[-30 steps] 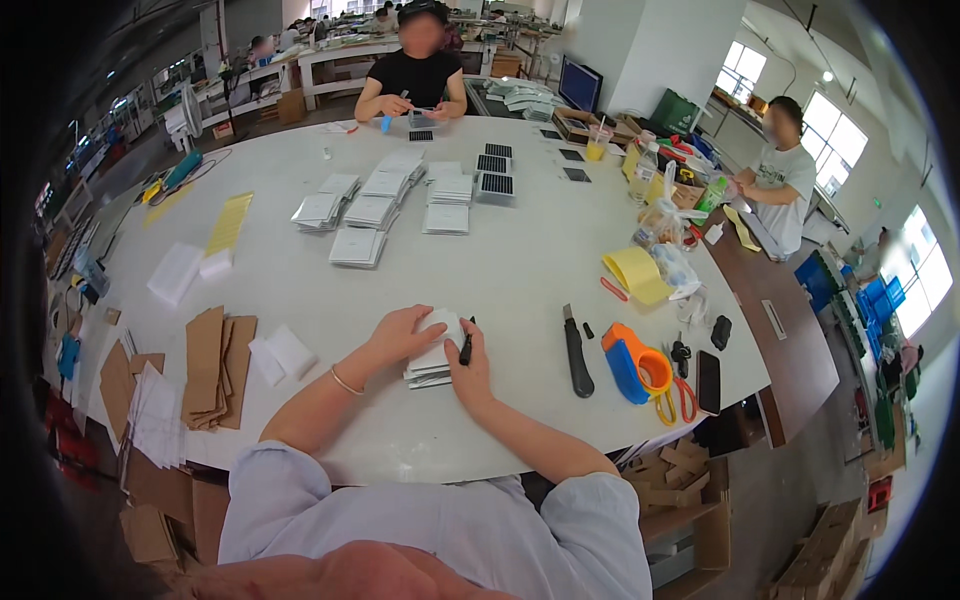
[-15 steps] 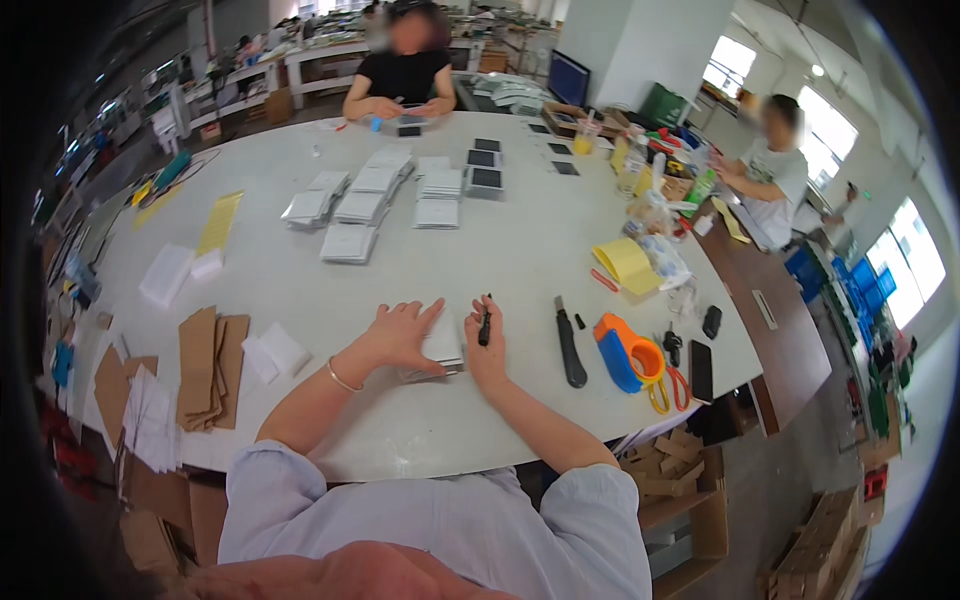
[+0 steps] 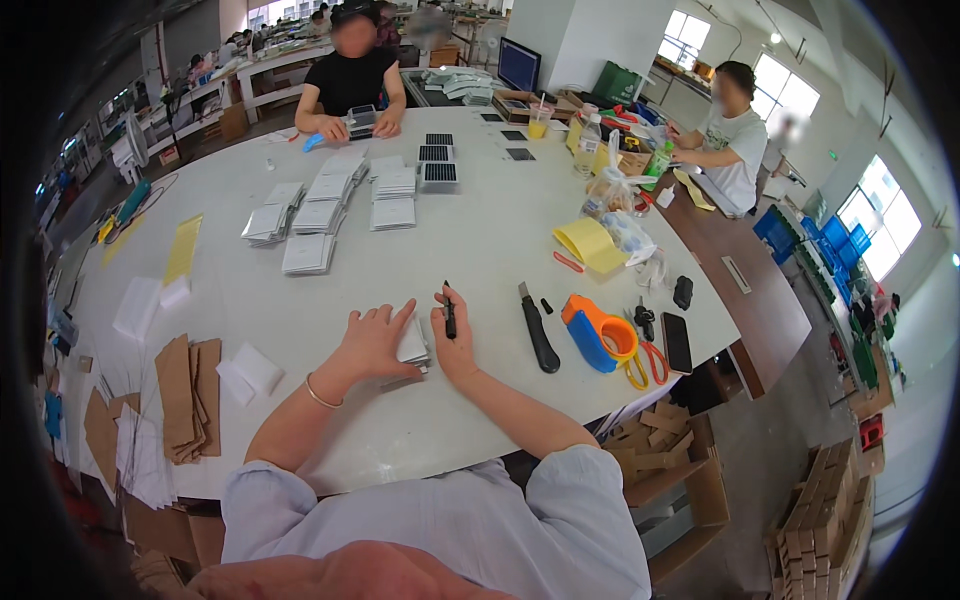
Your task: Assembling, marking, and packaging electronic components at a factory workbench.
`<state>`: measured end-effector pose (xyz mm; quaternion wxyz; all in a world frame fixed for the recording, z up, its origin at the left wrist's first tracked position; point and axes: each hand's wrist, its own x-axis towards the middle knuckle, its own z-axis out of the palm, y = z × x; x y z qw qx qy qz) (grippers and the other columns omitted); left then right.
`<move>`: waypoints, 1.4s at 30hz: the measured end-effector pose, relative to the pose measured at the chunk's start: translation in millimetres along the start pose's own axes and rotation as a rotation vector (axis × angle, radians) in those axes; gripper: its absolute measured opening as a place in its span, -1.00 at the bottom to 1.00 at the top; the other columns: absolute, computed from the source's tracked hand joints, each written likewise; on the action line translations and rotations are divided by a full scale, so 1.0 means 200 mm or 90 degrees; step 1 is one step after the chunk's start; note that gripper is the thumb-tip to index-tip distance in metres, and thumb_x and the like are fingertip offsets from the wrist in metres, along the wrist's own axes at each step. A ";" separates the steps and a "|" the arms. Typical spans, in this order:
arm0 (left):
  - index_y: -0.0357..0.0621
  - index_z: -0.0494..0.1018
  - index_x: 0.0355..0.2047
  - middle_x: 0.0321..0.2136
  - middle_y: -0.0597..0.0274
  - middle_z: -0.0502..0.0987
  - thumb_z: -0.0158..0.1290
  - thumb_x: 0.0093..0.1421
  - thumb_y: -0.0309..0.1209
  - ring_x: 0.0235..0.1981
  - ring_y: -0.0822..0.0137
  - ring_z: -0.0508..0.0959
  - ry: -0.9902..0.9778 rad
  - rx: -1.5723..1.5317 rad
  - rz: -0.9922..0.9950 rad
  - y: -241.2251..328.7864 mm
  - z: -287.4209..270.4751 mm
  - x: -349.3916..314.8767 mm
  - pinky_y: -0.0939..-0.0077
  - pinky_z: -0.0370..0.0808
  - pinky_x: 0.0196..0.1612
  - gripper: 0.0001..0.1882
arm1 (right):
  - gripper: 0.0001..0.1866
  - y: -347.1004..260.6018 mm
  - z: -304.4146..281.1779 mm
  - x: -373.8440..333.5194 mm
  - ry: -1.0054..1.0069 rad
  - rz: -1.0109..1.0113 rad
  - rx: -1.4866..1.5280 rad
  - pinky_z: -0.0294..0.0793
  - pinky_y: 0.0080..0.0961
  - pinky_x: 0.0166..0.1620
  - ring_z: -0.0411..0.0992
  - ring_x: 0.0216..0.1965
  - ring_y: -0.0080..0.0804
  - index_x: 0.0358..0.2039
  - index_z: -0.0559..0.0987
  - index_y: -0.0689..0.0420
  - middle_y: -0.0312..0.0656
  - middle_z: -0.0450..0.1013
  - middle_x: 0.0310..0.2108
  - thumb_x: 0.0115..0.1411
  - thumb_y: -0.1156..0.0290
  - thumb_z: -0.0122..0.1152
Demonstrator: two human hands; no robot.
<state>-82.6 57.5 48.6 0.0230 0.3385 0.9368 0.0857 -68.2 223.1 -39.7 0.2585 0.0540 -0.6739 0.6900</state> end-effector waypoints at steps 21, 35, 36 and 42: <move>-0.32 0.17 0.13 0.06 -0.07 0.27 0.29 -0.22 -0.04 0.09 0.03 0.31 0.110 -0.187 -0.020 -0.18 0.10 -0.19 0.18 0.22 0.12 -0.03 | -0.78 -0.28 0.18 0.10 -0.200 0.118 -0.008 0.20 -0.70 -0.43 0.21 -0.54 -0.67 -0.43 0.48 0.18 -0.37 0.34 -0.54 0.26 0.31 0.04; -0.31 0.22 0.06 -0.01 0.00 0.28 0.25 -0.21 -0.04 0.01 0.08 0.33 0.088 -0.175 -0.020 -0.19 0.09 -0.19 0.20 0.27 0.03 -0.12 | -0.68 -0.12 0.20 0.10 -0.172 0.053 -0.201 0.20 -0.59 -0.54 0.18 -0.61 -0.68 -0.63 0.38 0.19 -0.37 0.30 -0.72 0.19 0.31 0.17; -0.31 0.23 0.05 -0.02 0.01 0.28 0.25 -0.21 -0.05 -0.01 0.09 0.34 0.084 -0.172 -0.018 -0.19 0.09 -0.18 0.21 0.28 0.01 -0.13 | -0.68 -0.12 0.20 0.10 -0.171 0.036 -0.209 0.20 -0.59 -0.55 0.17 -0.63 -0.67 -0.63 0.38 0.18 -0.37 0.30 -0.72 0.18 0.32 0.17; -0.30 0.22 0.04 -0.03 0.01 0.28 0.25 -0.21 -0.04 -0.03 0.10 0.36 0.085 -0.175 -0.016 -0.19 0.09 -0.19 0.25 0.31 -0.01 -0.13 | -0.69 -0.13 0.21 0.10 -0.175 0.004 -0.258 0.21 -0.57 -0.57 0.17 -0.66 -0.64 -0.64 0.37 0.17 -0.34 0.30 -0.74 0.17 0.35 0.17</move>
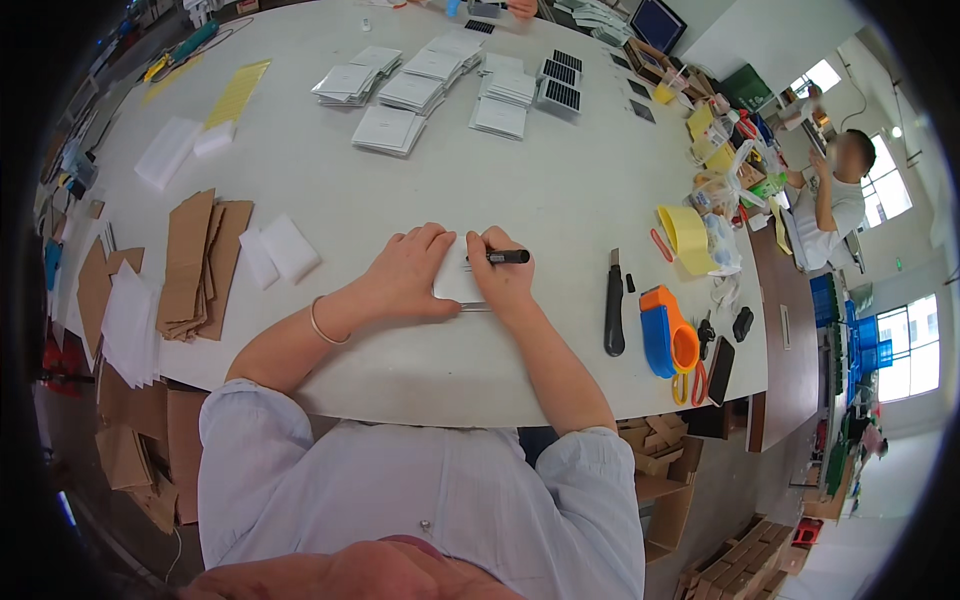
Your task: Assembling, marking, and packaging electronic components at a factory workbench.
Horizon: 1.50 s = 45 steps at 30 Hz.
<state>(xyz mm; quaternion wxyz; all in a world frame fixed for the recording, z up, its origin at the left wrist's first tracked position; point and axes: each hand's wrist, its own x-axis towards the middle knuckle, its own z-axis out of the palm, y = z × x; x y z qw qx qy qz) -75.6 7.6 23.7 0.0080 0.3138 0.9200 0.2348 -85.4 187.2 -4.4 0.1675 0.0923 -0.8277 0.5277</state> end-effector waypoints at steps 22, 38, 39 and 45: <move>-0.34 0.25 -0.02 -0.14 0.02 0.30 0.25 -0.20 -0.09 -0.10 0.12 0.38 0.044 0.001 0.009 0.00 0.03 -0.01 0.25 0.35 -0.11 -0.20 | -0.67 0.01 -0.05 -0.08 0.015 -0.014 0.126 0.13 -0.60 -0.56 0.11 -0.62 -0.71 -0.70 0.30 0.18 -0.41 0.23 -0.72 0.16 0.47 0.15; -0.35 0.23 0.02 -0.14 0.02 0.29 0.27 -0.21 -0.07 -0.09 0.10 0.37 0.051 0.010 0.011 0.00 0.04 -0.01 0.24 0.36 -0.12 -0.14 | -0.69 -0.01 -0.03 -0.09 0.014 -0.028 0.067 0.15 -0.59 -0.59 0.12 -0.65 -0.69 -0.70 0.32 0.19 -0.37 0.23 -0.75 0.13 0.48 0.16; -0.35 0.23 0.02 -0.13 0.02 0.29 0.26 -0.20 -0.07 -0.09 0.10 0.37 0.053 0.011 0.015 0.00 0.04 -0.01 0.24 0.36 -0.12 -0.15 | -0.69 0.01 -0.03 -0.09 0.014 -0.035 0.081 0.15 -0.58 -0.59 0.12 -0.65 -0.70 -0.70 0.32 0.19 -0.37 0.23 -0.75 0.13 0.48 0.16; -0.36 0.23 0.03 -0.13 0.03 0.29 0.25 -0.19 -0.06 -0.08 0.14 0.37 0.058 0.011 0.018 0.00 0.04 -0.02 0.27 0.35 -0.13 -0.15 | -0.68 0.02 -0.04 -0.08 0.004 -0.040 0.087 0.13 -0.59 -0.58 0.11 -0.63 -0.70 -0.70 0.32 0.20 -0.39 0.23 -0.73 0.14 0.49 0.14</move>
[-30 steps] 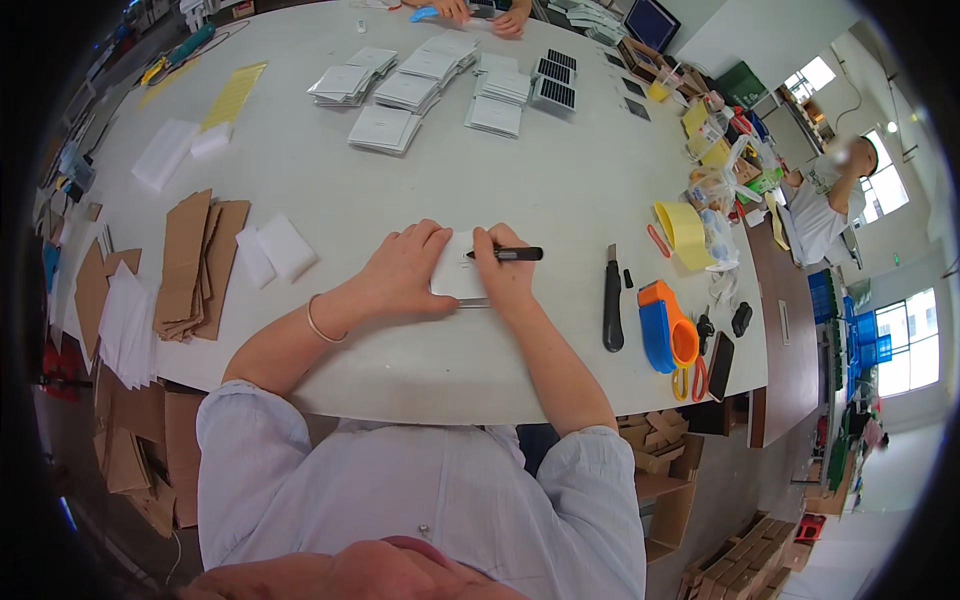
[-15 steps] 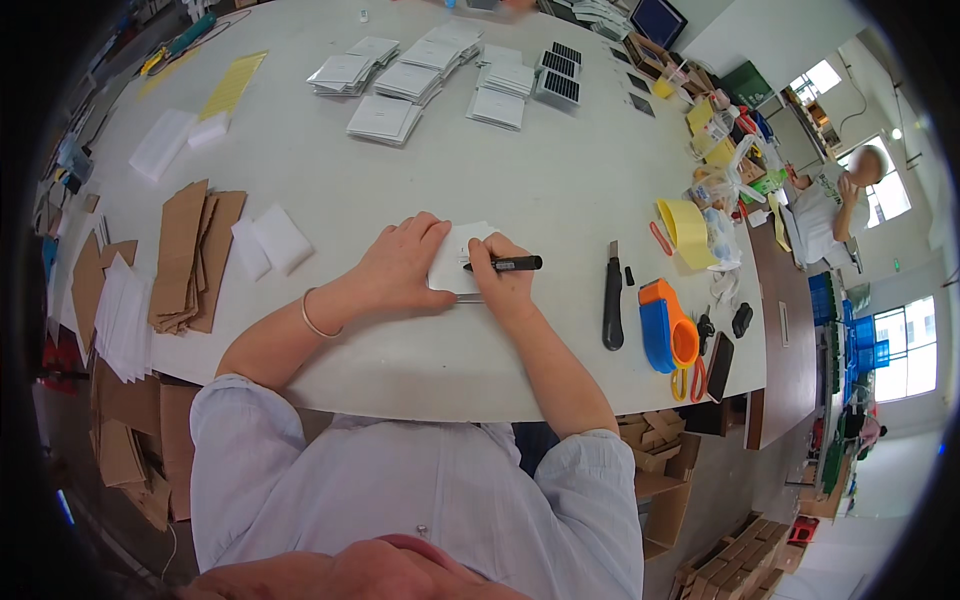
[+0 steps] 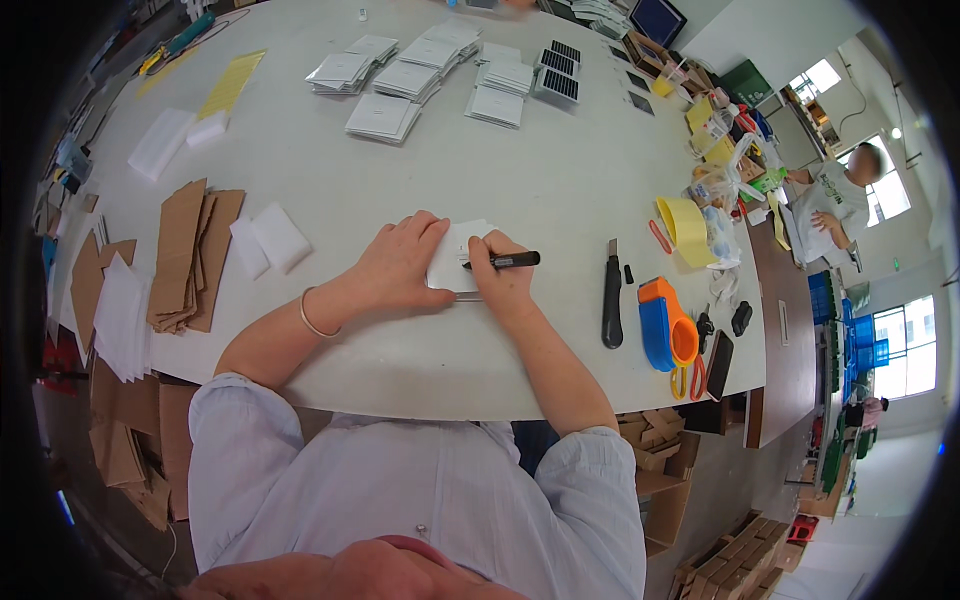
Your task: Assembling, marking, and packaging electronic components at a factory workbench.
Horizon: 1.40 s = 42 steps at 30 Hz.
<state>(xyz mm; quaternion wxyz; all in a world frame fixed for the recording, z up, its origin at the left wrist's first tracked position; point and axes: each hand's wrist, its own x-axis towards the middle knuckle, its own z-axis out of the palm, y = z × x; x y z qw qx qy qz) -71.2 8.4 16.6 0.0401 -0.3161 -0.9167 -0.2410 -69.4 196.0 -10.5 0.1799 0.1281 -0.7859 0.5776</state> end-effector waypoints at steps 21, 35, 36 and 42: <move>-0.31 0.20 0.09 -0.07 0.06 0.29 0.26 -0.20 -0.05 -0.09 0.13 0.40 -0.025 0.006 -0.022 0.01 -0.01 0.00 0.25 0.34 -0.07 -0.10 | -0.70 0.01 0.01 0.00 0.005 -0.004 -0.004 0.14 -0.58 -0.58 0.11 -0.64 -0.67 -0.69 0.32 0.19 -0.35 0.23 -0.73 0.14 0.48 0.15; -0.28 0.29 -0.01 -0.07 0.02 0.32 0.24 -0.20 -0.09 0.00 0.12 0.32 0.081 0.029 0.044 0.01 0.01 -0.01 0.21 0.29 -0.03 -0.22 | -0.71 -0.01 -0.06 0.03 0.101 0.121 0.154 0.17 -0.65 -0.52 0.16 -0.59 -0.70 -0.64 0.35 0.16 -0.39 0.29 -0.65 0.19 0.38 0.14; -0.27 0.31 -0.02 -0.06 0.01 0.32 0.24 -0.19 -0.12 0.01 0.10 0.30 0.083 0.026 0.051 0.02 -0.01 -0.01 0.20 0.29 -0.01 -0.25 | -0.71 -0.03 -0.06 0.04 0.133 0.128 0.172 0.16 -0.67 -0.52 0.16 -0.60 -0.71 -0.63 0.36 0.15 -0.39 0.30 -0.64 0.20 0.36 0.14; -0.29 0.30 -0.03 -0.13 -0.06 0.36 0.28 -0.22 -0.19 -0.07 0.01 0.35 -0.005 0.032 0.158 0.19 -0.12 -0.11 0.21 0.31 -0.02 -0.25 | -0.72 -0.02 -0.08 0.08 0.193 0.121 0.214 0.14 -0.69 -0.53 0.18 -0.61 -0.71 -0.61 0.38 0.13 -0.39 0.31 -0.64 0.20 0.33 0.13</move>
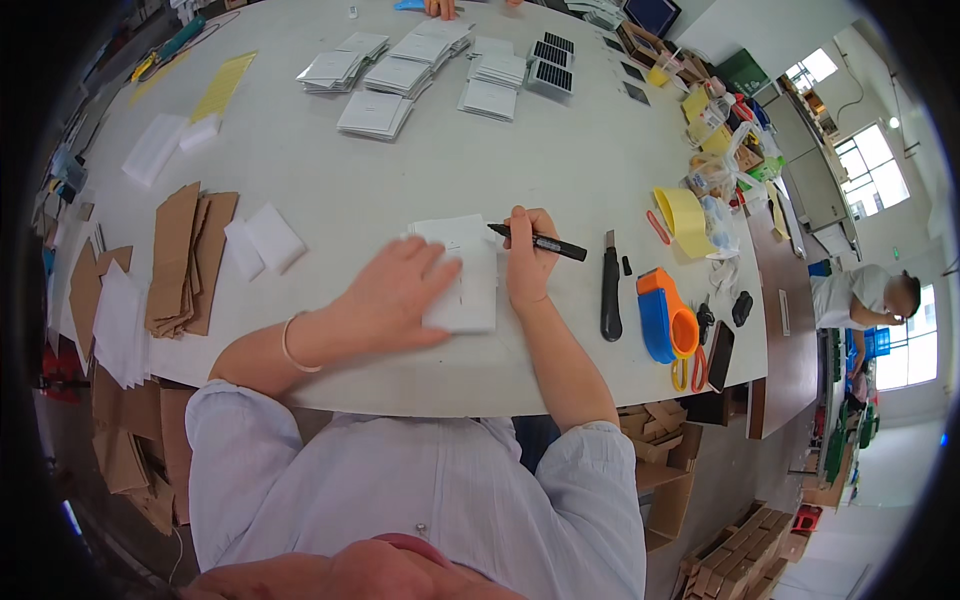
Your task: Assembling, marking, and packaging electronic components at a factory workbench.
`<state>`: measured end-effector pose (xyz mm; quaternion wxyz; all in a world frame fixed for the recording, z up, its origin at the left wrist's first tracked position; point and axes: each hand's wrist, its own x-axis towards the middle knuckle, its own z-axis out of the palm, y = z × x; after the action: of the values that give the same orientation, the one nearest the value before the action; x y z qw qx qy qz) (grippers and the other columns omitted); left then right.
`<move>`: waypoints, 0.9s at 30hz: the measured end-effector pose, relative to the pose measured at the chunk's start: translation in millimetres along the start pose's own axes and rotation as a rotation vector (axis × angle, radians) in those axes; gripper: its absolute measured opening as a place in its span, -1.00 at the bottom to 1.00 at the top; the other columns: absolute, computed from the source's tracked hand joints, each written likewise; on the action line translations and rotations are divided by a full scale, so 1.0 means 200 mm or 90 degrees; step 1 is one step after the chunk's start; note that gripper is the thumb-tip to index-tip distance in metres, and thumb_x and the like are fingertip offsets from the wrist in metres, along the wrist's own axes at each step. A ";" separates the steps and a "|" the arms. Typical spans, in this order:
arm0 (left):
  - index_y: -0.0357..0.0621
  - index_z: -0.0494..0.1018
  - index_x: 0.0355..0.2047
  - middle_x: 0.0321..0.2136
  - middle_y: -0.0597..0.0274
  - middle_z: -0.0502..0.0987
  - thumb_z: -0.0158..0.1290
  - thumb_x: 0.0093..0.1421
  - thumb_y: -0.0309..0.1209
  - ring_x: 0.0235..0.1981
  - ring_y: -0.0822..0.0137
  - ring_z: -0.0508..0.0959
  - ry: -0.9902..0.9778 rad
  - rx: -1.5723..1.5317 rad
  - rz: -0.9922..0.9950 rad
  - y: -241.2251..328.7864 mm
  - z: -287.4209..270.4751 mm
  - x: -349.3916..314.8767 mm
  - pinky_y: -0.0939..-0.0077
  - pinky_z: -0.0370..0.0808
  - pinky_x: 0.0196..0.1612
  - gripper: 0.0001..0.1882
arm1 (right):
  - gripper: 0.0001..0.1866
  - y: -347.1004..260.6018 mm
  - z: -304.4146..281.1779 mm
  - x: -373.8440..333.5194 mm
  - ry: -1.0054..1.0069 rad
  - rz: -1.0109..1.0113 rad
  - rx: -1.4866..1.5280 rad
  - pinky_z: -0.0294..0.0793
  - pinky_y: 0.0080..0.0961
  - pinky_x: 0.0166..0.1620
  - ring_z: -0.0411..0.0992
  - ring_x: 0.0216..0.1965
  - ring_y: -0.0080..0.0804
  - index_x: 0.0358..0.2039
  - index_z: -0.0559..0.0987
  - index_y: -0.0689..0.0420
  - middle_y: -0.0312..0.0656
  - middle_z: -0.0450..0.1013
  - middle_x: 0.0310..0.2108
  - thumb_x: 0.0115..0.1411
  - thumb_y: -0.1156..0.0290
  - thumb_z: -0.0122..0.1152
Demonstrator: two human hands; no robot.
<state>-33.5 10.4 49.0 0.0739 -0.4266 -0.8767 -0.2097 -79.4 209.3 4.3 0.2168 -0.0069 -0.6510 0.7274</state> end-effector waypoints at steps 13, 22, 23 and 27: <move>-0.30 0.37 -0.33 -0.26 0.00 0.42 0.26 -0.16 -0.07 -0.13 0.08 0.37 -0.111 0.030 -0.042 0.05 0.05 0.03 0.24 0.33 -0.11 -0.43 | -0.72 0.02 0.06 -0.02 -0.193 -0.066 -0.208 0.17 -0.61 -0.54 0.13 -0.61 -0.69 -0.64 0.39 0.19 -0.39 0.29 -0.71 0.15 0.39 0.20; -0.38 0.34 -0.24 -0.02 -0.23 0.33 0.28 -0.16 -0.12 0.02 -0.08 0.33 0.031 -0.015 -0.095 -0.15 0.09 0.06 0.19 0.30 0.08 -0.37 | -0.73 0.06 0.07 -0.02 -0.202 -0.079 -0.268 0.22 -0.60 -0.54 0.17 -0.62 -0.66 -0.62 0.41 0.20 -0.36 0.30 -0.71 0.13 0.37 0.23; -0.39 0.34 -0.24 -0.03 -0.22 0.33 0.28 -0.16 -0.13 0.02 -0.08 0.33 0.028 -0.010 -0.095 -0.15 0.09 0.06 0.20 0.31 0.07 -0.37 | -0.73 0.07 0.07 -0.02 -0.201 -0.083 -0.284 0.22 -0.60 -0.53 0.18 -0.62 -0.65 -0.61 0.41 0.20 -0.36 0.31 -0.71 0.13 0.37 0.23; -0.38 0.34 -0.24 -0.03 -0.21 0.34 0.28 -0.17 -0.13 0.01 -0.06 0.34 0.029 -0.015 -0.098 -0.15 0.10 0.05 0.21 0.31 0.07 -0.37 | -0.74 0.06 0.08 -0.02 -0.206 -0.074 -0.296 0.23 -0.61 -0.53 0.19 -0.62 -0.65 -0.61 0.42 0.20 -0.35 0.32 -0.71 0.12 0.38 0.23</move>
<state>-63.1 9.9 25.3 0.0728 -0.3535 -0.9026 -0.2345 -83.1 192.4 -6.2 0.1444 0.0969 -0.8255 0.5369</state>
